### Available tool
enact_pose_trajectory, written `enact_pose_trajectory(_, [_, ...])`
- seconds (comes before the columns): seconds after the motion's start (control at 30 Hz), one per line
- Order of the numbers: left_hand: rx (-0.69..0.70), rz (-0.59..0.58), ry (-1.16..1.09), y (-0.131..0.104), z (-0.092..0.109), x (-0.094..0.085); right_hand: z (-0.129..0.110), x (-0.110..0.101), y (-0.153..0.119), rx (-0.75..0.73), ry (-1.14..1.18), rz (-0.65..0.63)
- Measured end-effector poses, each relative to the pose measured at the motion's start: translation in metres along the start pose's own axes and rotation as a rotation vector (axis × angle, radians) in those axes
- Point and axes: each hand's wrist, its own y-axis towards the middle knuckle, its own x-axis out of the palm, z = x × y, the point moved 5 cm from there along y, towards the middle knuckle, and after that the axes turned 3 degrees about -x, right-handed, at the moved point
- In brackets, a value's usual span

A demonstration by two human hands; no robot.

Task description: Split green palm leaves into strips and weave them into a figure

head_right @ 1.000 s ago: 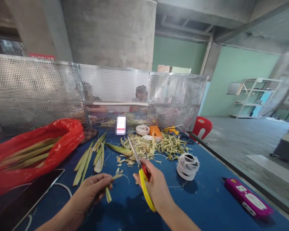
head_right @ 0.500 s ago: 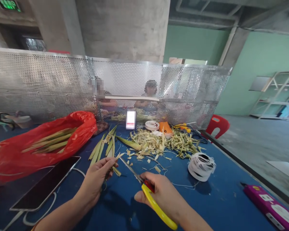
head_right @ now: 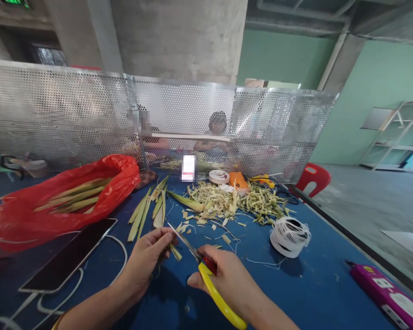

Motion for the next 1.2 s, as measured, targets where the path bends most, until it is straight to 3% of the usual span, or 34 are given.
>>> enact_pose_trajectory(0.7, [-0.063, -0.041, -0.056, 0.004, -0.004, 0.0, -0.007, 0.011, 0.0, 0.032, 0.049, 0.059])
enact_pose_trajectory(0.8, [-0.096, -0.003, -0.08, 0.007, -0.007, -0.002, -0.004, 0.004, 0.006, 0.034, 0.049, 0.103])
enact_pose_trajectory(0.97, [-0.211, 0.025, -0.16, 0.007, -0.013, -0.002, 0.007, -0.025, 0.014, 0.053, -0.077, 0.317])
enact_pose_trajectory(1.1, [-0.274, 0.03, -0.203, 0.002, -0.01, -0.003, 0.013, -0.03, 0.017, 0.034, -0.083, 0.272])
enact_pose_trajectory(1.2, [-0.318, 0.108, -0.256, 0.002, -0.005, -0.01, 0.018, -0.032, 0.018, 0.065, -0.131, 0.271])
